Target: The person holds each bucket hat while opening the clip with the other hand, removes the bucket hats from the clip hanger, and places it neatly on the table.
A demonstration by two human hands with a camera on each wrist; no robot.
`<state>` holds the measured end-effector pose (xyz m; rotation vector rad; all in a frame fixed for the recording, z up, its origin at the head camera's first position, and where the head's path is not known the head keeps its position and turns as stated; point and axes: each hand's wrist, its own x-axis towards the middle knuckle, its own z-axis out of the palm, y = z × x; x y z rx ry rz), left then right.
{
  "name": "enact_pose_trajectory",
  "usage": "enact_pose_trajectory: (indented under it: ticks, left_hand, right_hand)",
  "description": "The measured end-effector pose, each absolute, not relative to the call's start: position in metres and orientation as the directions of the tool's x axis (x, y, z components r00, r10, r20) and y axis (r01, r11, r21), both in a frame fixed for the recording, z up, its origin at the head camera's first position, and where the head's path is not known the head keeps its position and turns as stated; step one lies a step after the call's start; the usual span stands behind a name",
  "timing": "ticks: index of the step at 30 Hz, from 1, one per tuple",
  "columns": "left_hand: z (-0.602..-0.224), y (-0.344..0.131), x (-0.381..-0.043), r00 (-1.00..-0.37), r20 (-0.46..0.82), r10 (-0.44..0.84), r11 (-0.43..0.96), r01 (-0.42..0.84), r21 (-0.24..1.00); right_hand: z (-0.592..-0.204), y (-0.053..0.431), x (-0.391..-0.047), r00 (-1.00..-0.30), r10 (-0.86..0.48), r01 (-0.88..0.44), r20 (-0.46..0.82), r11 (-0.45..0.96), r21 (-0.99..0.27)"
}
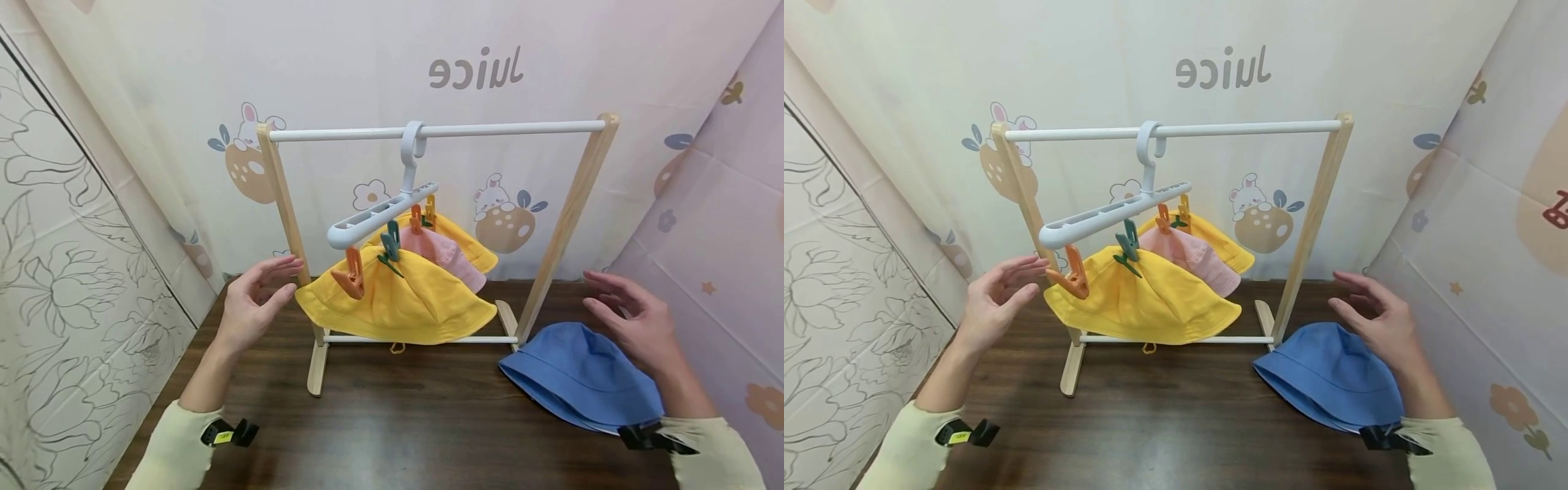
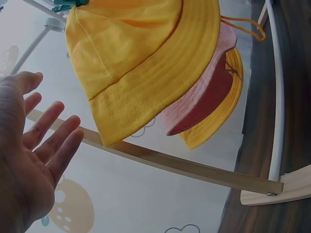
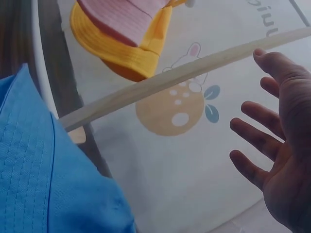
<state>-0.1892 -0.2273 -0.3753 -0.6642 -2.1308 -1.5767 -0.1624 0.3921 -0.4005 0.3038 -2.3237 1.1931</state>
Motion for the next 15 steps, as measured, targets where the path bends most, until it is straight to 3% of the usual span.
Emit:
enact_pose_trajectory:
  ticks: [15]
  left_hand:
    - [-0.370,-0.219,-0.192,-0.803,0.581,0.132,0.228,0.596,0.770]
  right_hand:
    - [-0.390,0.372,-0.159,-0.839,-0.012,-0.450,0.545,0.577,-0.681]
